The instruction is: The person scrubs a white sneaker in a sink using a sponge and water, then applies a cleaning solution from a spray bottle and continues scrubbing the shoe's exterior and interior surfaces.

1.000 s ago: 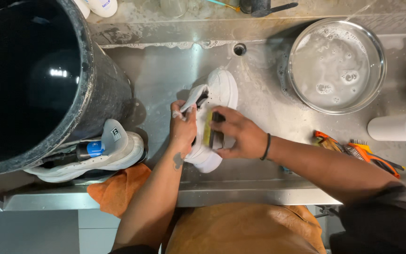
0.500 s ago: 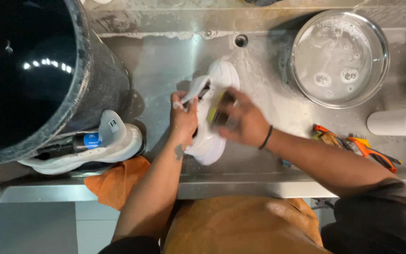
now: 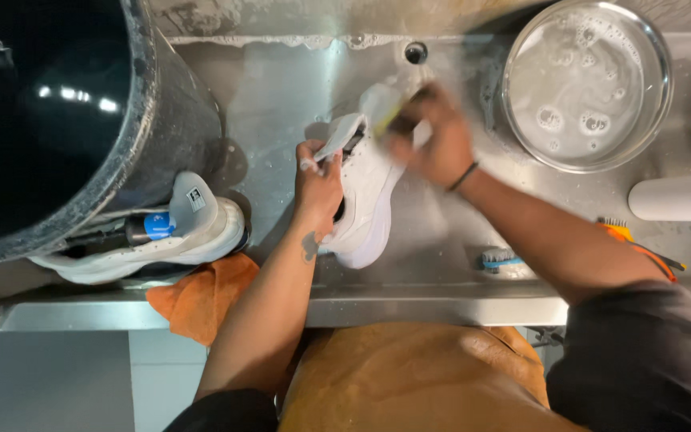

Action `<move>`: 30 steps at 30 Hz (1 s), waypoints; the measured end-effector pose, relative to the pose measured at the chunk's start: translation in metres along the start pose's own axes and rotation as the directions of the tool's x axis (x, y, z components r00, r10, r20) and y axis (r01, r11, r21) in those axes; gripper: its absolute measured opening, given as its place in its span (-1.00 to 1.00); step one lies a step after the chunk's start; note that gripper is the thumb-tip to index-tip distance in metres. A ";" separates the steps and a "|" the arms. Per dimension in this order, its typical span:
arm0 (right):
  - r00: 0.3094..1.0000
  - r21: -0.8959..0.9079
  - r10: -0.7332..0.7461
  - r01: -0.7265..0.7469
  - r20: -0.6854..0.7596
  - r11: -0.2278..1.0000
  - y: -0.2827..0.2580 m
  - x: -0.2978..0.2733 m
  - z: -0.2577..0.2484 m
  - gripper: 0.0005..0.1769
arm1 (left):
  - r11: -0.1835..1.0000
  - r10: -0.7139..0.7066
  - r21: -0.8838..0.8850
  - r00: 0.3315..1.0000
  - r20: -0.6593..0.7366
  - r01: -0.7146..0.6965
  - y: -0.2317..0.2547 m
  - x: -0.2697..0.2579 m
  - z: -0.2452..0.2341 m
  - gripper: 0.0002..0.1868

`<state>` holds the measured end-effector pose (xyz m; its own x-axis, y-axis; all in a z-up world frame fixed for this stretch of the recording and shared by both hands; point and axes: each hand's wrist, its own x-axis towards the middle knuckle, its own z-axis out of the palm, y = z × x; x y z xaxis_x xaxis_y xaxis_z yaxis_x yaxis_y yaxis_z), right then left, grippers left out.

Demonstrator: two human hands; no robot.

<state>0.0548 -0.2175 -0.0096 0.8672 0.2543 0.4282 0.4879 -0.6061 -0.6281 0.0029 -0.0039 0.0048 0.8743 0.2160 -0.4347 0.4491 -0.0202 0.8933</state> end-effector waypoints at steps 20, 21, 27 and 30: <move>0.939 0.380 -0.194 0.075 0.286 0.922 -0.070 0.030 -0.002 -0.36 | 0.994 -0.091 0.067 0.995 0.026 0.090 0.010 0.005 -0.006 -0.77; 0.938 0.379 -0.185 0.064 0.293 0.923 -0.033 0.040 -0.006 -0.36 | 0.993 -0.102 0.066 0.994 0.030 0.100 0.010 0.003 -0.002 -0.77; 0.971 0.116 -0.193 0.177 0.141 0.977 -0.043 0.022 0.008 -0.46 | 0.993 -0.118 0.008 0.993 -0.014 0.118 0.032 -0.006 -0.008 -0.63; 0.943 0.247 -0.197 0.131 0.267 0.960 -0.050 0.002 0.000 -0.43 | 0.984 -0.177 0.002 0.975 0.135 0.178 0.063 -0.022 -0.007 -0.24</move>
<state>0.0322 -0.1860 0.0227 0.7483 0.5608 0.3544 0.6068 -0.3627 -0.7072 0.0109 -0.0034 0.0711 0.7979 0.0821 -0.5971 0.5980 0.0168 0.8014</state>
